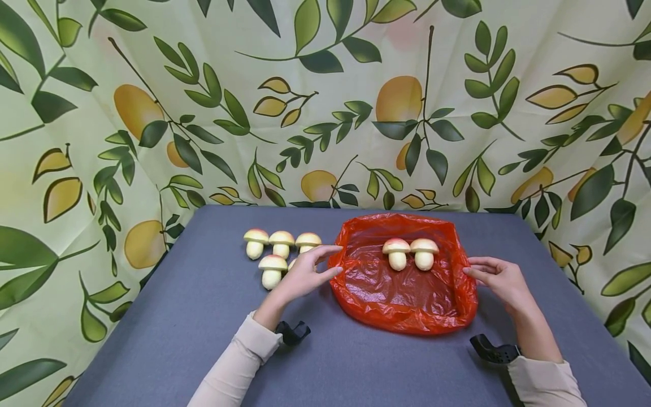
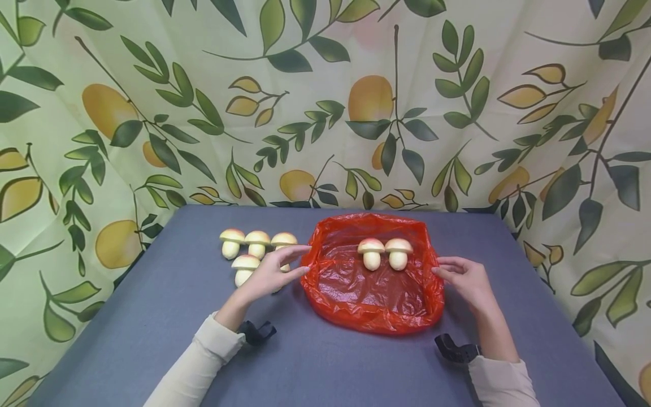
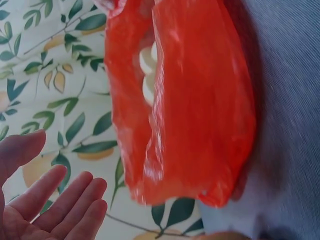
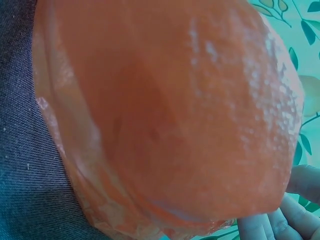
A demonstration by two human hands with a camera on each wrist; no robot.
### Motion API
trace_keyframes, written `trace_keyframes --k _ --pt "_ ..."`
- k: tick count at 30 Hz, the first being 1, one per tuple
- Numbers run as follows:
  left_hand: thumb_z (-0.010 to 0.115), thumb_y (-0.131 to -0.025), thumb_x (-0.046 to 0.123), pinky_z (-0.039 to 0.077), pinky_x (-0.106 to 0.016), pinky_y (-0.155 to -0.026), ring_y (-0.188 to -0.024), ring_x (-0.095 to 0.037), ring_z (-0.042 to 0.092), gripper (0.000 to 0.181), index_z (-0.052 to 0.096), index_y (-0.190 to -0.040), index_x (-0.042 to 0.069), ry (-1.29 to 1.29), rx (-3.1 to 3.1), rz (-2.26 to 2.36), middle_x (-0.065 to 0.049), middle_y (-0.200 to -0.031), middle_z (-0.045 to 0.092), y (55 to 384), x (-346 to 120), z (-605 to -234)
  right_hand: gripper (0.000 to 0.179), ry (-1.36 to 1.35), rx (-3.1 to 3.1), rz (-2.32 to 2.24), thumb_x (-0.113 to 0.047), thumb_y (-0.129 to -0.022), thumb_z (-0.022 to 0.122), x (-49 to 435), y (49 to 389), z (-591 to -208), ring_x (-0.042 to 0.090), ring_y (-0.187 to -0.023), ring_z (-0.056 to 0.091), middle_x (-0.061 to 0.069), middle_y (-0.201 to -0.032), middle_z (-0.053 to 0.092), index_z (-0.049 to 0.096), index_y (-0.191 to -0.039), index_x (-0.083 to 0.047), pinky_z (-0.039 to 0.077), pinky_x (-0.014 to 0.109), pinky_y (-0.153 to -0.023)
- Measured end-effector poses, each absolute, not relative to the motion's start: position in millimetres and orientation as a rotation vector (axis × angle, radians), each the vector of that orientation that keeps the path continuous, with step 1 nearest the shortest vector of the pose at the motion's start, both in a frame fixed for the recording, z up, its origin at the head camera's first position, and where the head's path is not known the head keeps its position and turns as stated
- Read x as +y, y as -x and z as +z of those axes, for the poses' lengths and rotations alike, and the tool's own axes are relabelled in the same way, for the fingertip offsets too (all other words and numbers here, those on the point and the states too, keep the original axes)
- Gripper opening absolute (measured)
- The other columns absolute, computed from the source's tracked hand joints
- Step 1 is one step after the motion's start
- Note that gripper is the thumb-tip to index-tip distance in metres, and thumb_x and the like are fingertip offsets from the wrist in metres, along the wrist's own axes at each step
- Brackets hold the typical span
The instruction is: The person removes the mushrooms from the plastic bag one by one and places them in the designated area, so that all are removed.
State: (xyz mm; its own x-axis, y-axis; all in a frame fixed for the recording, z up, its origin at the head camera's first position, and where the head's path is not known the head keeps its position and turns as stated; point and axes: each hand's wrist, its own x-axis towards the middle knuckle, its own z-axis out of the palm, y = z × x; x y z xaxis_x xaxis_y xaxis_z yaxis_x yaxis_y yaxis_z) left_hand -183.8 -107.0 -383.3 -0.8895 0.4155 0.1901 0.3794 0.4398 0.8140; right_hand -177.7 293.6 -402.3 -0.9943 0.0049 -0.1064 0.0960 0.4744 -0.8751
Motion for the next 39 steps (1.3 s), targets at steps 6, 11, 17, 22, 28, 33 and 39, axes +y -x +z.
trace_keyframes --k 6,11,17,22,28,33,39 --pt "0.068 -0.09 0.017 0.046 -0.045 -0.107 -0.127 -0.028 0.056 0.043 0.058 -0.13 0.006 -0.79 2.655 1.405 -0.014 -0.135 0.06 185 -88 -383 0.055 -0.091 2.638 -1.544 -0.029 -0.093 0.063 293 178 -404 -0.008 -0.073 0.062 -0.033 -0.075 0.062 0.051 -0.126 0.014 0.056 0.018 -0.071" --pt "0.067 -0.09 0.017 0.045 -0.046 -0.108 -0.128 -0.028 0.055 0.043 0.057 -0.131 0.007 -0.785 2.625 1.377 -0.014 -0.136 0.059 186 -77 -384 0.055 -0.09 2.639 -1.55 -0.028 -0.093 0.063 294 178 -404 -0.008 -0.073 0.063 -0.033 -0.075 0.062 0.051 -0.126 0.015 0.057 0.019 -0.071" --pt "0.066 -0.091 0.019 0.046 -0.044 -0.107 -0.126 -0.024 0.057 0.042 0.059 -0.13 0.009 -0.832 2.62 1.345 -0.011 -0.134 0.061 191 -65 -386 0.055 -0.098 2.637 -1.552 -0.028 -0.093 0.063 294 178 -403 -0.008 -0.073 0.063 -0.033 -0.075 0.062 0.052 -0.126 0.015 0.057 0.02 -0.071" --pt "0.066 -0.091 0.017 0.044 -0.043 -0.109 -0.129 -0.024 0.054 0.042 0.058 -0.131 0.008 -0.847 2.602 1.346 -0.012 -0.135 0.06 194 -53 -387 0.054 -0.089 2.636 -1.56 -0.028 -0.093 0.063 294 178 -403 -0.008 -0.073 0.063 -0.033 -0.075 0.062 0.052 -0.125 0.015 0.057 0.019 -0.071" --pt "0.066 -0.091 0.019 0.042 -0.041 -0.111 -0.131 -0.023 0.053 0.043 0.057 -0.131 0.008 -0.843 2.611 1.303 -0.01 -0.137 0.059 198 -39 -392 0.056 -0.094 2.645 -1.545 -0.028 -0.093 0.063 293 179 -404 -0.008 -0.073 0.063 -0.033 -0.075 0.061 0.051 -0.126 0.015 0.057 0.02 -0.071" --pt "0.066 -0.09 0.018 0.039 -0.04 -0.114 -0.134 -0.024 0.051 0.044 0.057 -0.132 0.005 -0.813 2.607 1.301 -0.011 -0.137 0.059 204 -28 -395 0.056 -0.086 2.646 -1.549 -0.028 -0.093 0.063 293 179 -404 -0.009 -0.073 0.063 -0.033 -0.074 0.061 0.051 -0.126 0.016 0.057 0.019 -0.07" --pt "0.067 -0.09 0.019 0.04 -0.037 -0.114 -0.132 -0.024 0.052 0.045 0.057 -0.131 0.004 -0.817 2.649 1.265 -0.011 -0.136 0.06 209 -14 -397 0.056 -0.081 2.646 -1.543 -0.028 -0.093 0.063 292 179 -404 -0.009 -0.073 0.063 -0.033 -0.075 0.061 0.051 -0.127 0.015 0.057 0.019 -0.071"
